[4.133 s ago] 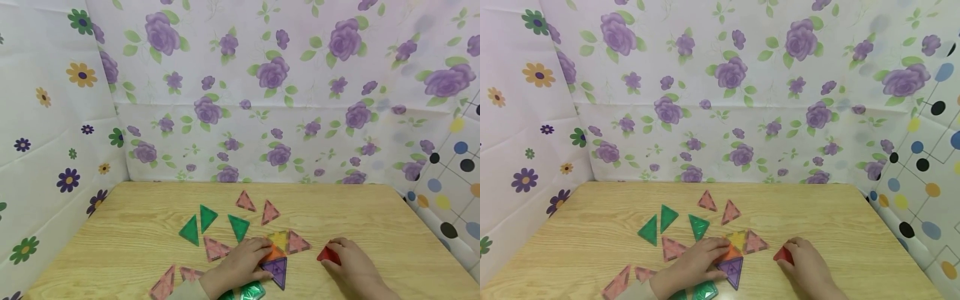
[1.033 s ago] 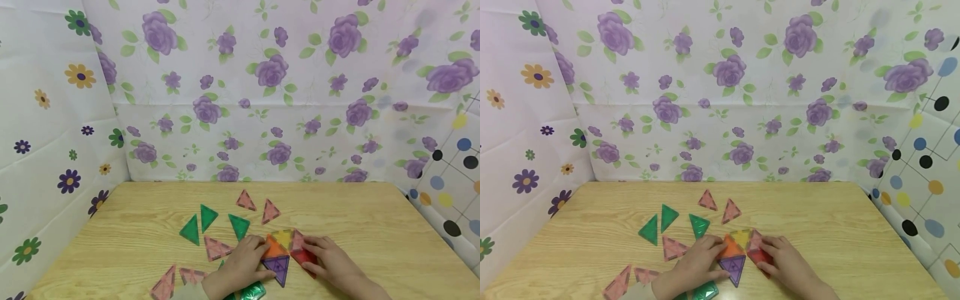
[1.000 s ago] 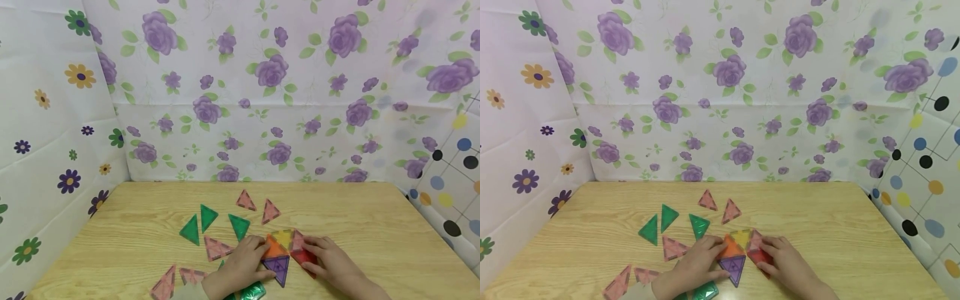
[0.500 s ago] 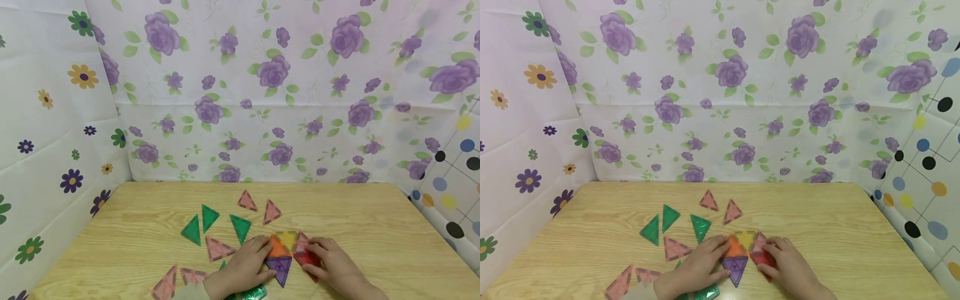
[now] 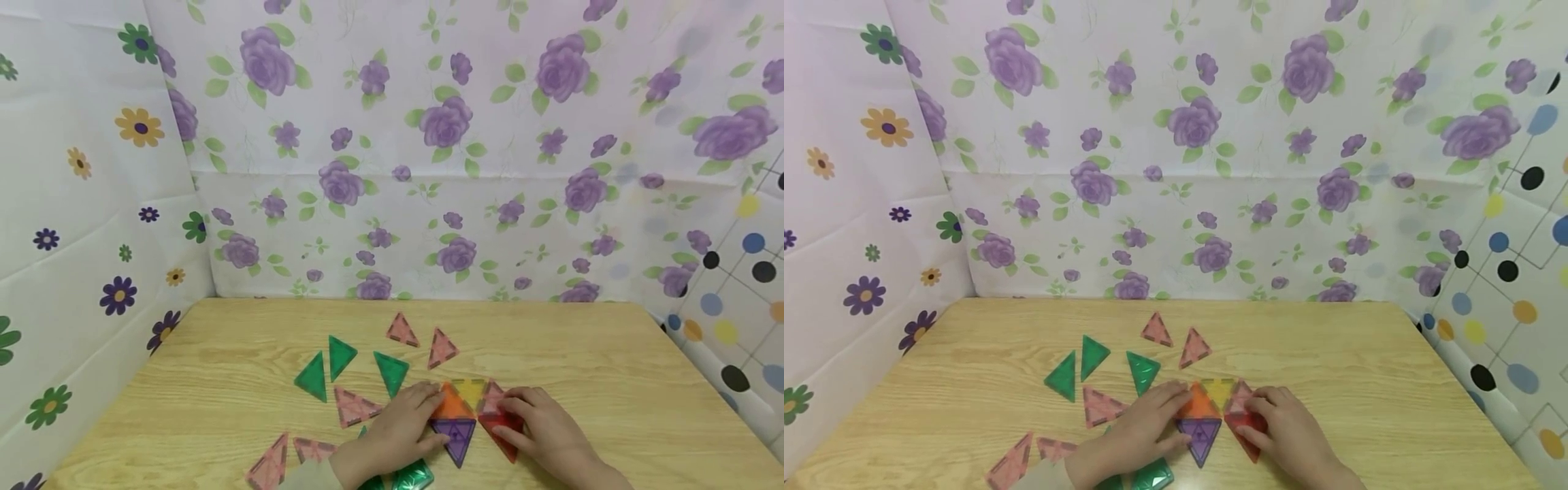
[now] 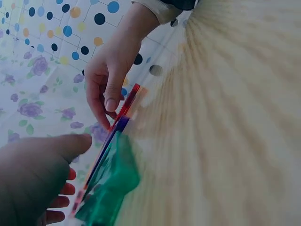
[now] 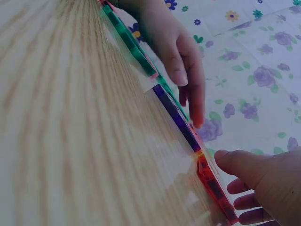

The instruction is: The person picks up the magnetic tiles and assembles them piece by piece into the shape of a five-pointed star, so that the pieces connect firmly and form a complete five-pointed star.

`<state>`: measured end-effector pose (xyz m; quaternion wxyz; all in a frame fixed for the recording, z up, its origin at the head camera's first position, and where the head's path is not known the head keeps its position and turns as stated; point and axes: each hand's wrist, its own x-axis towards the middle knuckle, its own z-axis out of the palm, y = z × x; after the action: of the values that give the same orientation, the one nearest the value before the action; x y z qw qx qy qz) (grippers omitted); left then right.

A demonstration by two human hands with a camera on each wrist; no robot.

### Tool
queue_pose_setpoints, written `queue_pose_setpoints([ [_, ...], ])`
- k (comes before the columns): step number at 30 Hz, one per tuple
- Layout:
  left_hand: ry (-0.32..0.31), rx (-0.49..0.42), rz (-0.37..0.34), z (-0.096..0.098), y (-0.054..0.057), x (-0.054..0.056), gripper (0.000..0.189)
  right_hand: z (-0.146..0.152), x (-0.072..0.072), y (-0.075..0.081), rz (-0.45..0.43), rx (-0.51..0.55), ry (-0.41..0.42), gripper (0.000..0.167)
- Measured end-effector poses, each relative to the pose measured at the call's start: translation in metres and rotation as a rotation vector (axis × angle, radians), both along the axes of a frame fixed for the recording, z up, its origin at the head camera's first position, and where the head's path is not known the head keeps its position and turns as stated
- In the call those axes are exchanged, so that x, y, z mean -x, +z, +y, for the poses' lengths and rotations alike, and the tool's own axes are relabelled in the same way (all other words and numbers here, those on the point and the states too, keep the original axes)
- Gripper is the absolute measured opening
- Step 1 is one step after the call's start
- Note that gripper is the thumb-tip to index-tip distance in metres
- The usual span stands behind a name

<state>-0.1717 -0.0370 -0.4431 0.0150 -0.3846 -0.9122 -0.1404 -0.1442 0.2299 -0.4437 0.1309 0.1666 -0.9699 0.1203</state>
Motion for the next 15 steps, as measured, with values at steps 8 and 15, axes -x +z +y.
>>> queue_pose_setpoints([
  [8,0.063,-0.007,0.057,-0.011,0.022,0.009,0.059,-0.007,0.000,0.007,0.009,0.015,0.084,0.039],
  [15,0.113,-0.065,0.090,-0.027,0.029,0.018,0.056,-0.016,0.003,0.015,0.093,0.046,0.125,0.031],
])
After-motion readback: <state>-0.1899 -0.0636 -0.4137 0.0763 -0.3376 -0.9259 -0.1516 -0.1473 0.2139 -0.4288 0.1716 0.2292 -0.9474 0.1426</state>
